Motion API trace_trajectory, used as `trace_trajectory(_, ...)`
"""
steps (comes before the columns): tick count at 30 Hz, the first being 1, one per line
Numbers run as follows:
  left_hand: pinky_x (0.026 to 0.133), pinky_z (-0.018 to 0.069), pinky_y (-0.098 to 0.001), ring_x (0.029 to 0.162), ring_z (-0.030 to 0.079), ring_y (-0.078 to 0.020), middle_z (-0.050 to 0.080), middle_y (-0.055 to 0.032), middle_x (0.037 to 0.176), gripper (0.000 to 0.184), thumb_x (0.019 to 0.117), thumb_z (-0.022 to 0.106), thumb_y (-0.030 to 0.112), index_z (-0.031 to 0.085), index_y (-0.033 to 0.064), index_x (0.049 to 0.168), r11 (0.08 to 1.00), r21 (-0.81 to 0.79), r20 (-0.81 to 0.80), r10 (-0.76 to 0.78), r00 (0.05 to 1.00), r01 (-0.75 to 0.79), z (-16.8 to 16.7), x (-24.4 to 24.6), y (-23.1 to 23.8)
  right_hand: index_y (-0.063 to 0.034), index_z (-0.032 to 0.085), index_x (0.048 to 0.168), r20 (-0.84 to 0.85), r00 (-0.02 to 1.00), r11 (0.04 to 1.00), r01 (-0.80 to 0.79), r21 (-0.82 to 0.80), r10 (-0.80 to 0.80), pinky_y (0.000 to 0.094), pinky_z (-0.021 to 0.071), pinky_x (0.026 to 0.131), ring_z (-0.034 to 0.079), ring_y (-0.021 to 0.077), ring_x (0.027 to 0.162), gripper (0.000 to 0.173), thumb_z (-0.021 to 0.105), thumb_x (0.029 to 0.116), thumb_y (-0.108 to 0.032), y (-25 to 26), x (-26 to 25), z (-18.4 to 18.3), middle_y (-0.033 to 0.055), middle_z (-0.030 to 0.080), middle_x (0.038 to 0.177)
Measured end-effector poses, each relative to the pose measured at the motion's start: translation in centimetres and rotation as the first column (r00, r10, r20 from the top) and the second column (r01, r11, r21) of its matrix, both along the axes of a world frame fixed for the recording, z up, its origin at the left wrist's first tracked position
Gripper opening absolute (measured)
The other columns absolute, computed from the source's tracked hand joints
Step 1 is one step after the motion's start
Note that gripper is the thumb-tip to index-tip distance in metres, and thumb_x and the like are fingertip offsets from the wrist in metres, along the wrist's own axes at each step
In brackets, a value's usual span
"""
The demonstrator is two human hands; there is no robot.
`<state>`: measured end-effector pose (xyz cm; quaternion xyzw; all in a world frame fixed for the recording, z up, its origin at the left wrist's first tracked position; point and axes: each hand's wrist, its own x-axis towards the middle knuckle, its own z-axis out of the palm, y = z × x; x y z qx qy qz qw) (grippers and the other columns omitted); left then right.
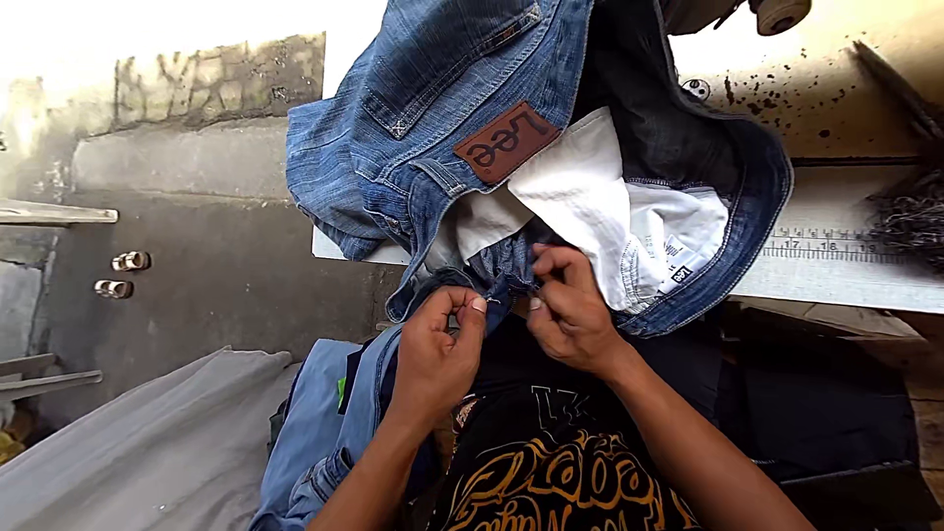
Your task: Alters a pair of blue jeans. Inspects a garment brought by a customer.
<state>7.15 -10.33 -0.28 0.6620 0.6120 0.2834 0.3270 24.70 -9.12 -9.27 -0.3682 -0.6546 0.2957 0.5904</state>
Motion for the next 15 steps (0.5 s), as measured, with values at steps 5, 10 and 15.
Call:
trace_trajectory(5, 0.069, 0.0510, -0.0132, 0.076, 0.060, 0.0031, 0.066, 0.0034, 0.087, 0.018, 0.1009, 0.056, 0.018, 0.068, 0.0054, 0.099, 0.998, 0.045, 0.000, -0.045, 0.999, 0.045, -1.0, -0.7, -0.4, -0.0053, 0.051, 0.069, -0.029, 0.998, 0.999, 0.050, -0.020, -0.051, 0.0262, 0.0463, 0.108, 0.051, 0.0157, 0.128, 0.026, 0.057, 0.0940, -0.007, 0.2, -0.4, 0.2, 0.0137, 0.055, 0.118)
trace_trajectory(10, 0.065, 0.0590, -0.0388, 0.073, 0.069, -0.0177, 0.073, -0.0099, 0.099, 0.069, 0.0905, 0.066, 0.061, 0.069, -0.0005, 0.121, 0.992, 0.107, -0.303, -0.029, 0.953, 0.064, -1.2, 1.3, 0.0, -0.0037, 0.062, 0.076, -0.150, 0.986, 0.968, 0.033, -0.249, -0.073, 0.0262, 0.0528, 0.098, 0.058, 0.0121, 0.122, 0.025, 0.053, 0.0979, -0.009, -0.3, 0.4, 2.1, 0.0091, 0.064, 0.118)
trace_trajectory(15, 0.067, 0.0566, -0.0410, 0.077, 0.071, -0.0240, 0.073, -0.0105, 0.089, 0.021, 0.0952, 0.065, 0.018, 0.074, 0.0026, 0.106, 0.909, 0.401, -0.364, 0.039, 0.931, 0.118, -0.7, 2.8, 0.6, 0.0002, 0.071, 0.110, 0.065, 0.997, 0.960, -0.026, -0.278, 0.046, 0.0186, 0.0561, 0.080, 0.066, 0.0029, 0.092, 0.028, 0.048, 0.1054, -0.015, 0.9, 3.6, 7.8, 0.0068, 0.071, 0.109)
